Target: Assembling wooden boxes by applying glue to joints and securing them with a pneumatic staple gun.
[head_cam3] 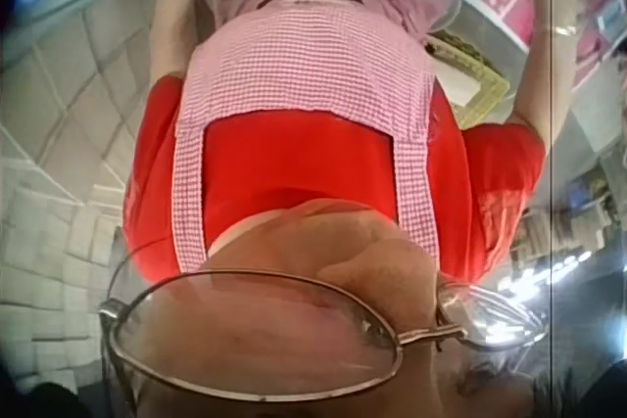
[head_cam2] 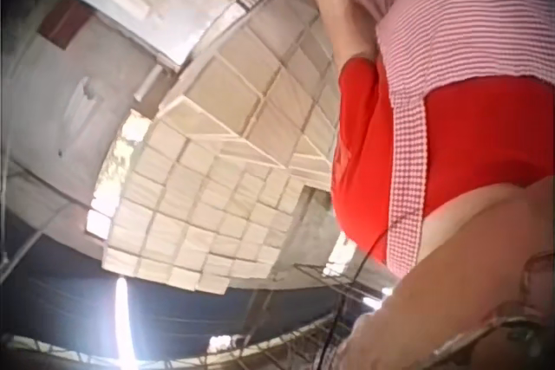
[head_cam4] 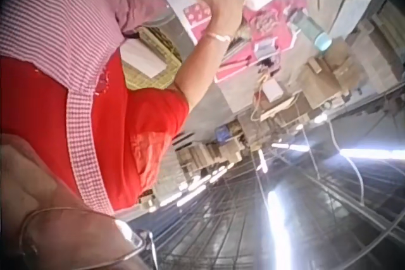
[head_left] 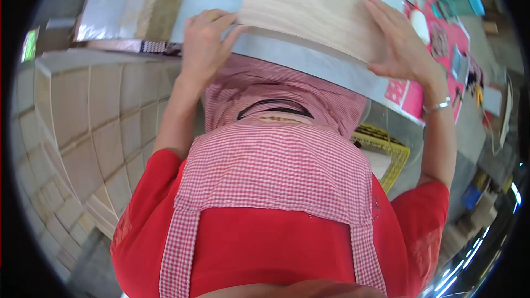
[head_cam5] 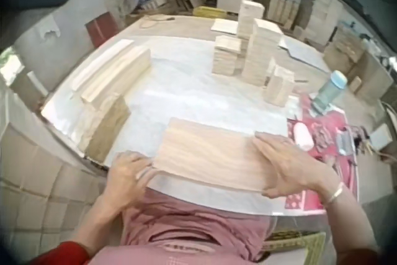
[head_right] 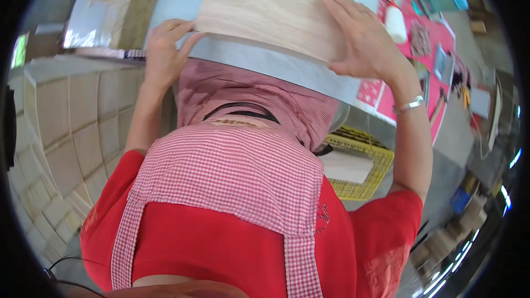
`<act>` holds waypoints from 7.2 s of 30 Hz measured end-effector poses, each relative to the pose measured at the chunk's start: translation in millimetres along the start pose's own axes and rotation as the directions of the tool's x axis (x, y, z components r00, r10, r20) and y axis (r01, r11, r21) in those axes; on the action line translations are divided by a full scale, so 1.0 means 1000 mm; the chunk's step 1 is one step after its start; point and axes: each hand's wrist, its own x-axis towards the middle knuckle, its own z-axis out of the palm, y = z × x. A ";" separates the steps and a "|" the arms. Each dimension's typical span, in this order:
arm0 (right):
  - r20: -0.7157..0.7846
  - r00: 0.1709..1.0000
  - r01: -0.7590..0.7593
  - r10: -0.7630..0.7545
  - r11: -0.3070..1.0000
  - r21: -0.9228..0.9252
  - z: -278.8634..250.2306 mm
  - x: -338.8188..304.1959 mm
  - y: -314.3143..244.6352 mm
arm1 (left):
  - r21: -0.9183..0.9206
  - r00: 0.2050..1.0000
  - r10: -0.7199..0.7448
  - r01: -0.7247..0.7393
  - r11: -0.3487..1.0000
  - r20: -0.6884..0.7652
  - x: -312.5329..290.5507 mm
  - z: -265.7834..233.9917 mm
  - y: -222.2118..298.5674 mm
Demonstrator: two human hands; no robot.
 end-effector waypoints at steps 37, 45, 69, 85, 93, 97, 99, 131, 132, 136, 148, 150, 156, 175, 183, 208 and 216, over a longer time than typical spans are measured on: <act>-0.465 0.631 -0.489 0.621 0.784 0.383 0.060 -0.113 -0.040 | 0.014 0.986 0.021 -0.023 1.000 0.165 0.017 -0.016 0.007; -0.537 0.646 -0.418 0.542 0.840 0.344 0.071 -0.116 -0.037 | -0.113 0.986 -0.035 0.054 0.992 0.161 0.011 -0.014 -0.002; -0.319 0.368 -0.891 0.873 0.430 0.148 0.089 -0.223 0.123 | -0.236 0.719 0.514 -0.459 0.856 0.467 0.130 0.082 0.183; -0.054 0.481 -0.603 0.875 0.375 0.704 -0.028 -0.166 -0.086 | -0.356 0.765 0.502 -0.374 0.856 0.404 0.132 0.088 0.173; 0.059 0.421 -0.684 0.905 0.274 0.676 -0.032 -0.161 -0.092 | -0.187 0.795 0.446 -0.406 0.895 0.412 0.120 0.082 0.183; 0.065 0.432 -0.682 0.900 0.279 0.676 -0.033 -0.160 -0.092 | 0.121 0.874 0.391 -0.438 0.891 0.288 0.108 0.086 0.191; 0.083 0.438 -0.696 0.895 0.279 0.661 -0.036 -0.157 -0.093 | 0.135 0.875 0.374 -0.429 0.893 0.309 0.109 0.088 0.191; 0.094 0.541 -0.672 0.836 0.363 0.645 -0.031 -0.085 -0.135 | -0.148 0.859 0.299 -0.260 0.954 0.417 0.085 -0.012 0.034; 0.095 0.543 -0.674 0.835 0.365 0.642 -0.031 -0.083 -0.137 | -0.154 0.865 0.307 -0.267 0.951 0.396 0.083 -0.010 0.033; 0.083 0.535 -0.667 0.841 0.359 0.653 -0.029 -0.078 -0.142 | -0.169 0.876 0.323 -0.280 0.945 0.357 0.081 -0.009 0.029; 0.007 0.620 -0.644 0.785 0.504 0.575 -0.026 -0.076 -0.146 | -0.309 0.827 0.548 -0.557 0.771 -0.125 0.060 0.017 -0.021; 0.044 0.602 -0.635 0.797 0.445 0.632 -0.032 -0.065 -0.159 | -0.380 0.818 0.575 -0.537 0.753 -0.016 0.060 0.012 -0.028; 0.032 0.754 -0.521 0.656 0.568 0.637 -0.014 -0.032 -0.169 | -0.579 0.812 0.446 -0.169 0.797 0.377 0.073 -0.007 -0.023; 0.129 0.757 -0.579 0.640 0.566 0.587 -0.017 0.005 -0.188 | -0.678 0.870 0.447 -0.201 0.707 0.208 0.064 0.005 -0.029; 0.073 0.785 -0.480 0.616 0.528 0.701 -0.018 0.001 -0.186 | -0.402 0.986 0.070 -0.004 0.916 0.150 -0.001 -0.007 -0.031; 0.230 0.563 -0.721 0.793 0.336 0.606 -0.042 -0.091 -0.127 | -0.419 0.882 -0.463 0.388 0.821 -0.090 0.174 0.100 -0.121; 0.049 0.735 -0.564 0.676 0.571 0.597 -0.032 -0.095 -0.118 | -0.546 0.953 -0.299 0.274 0.792 0.045 0.167 0.088 -0.121</act>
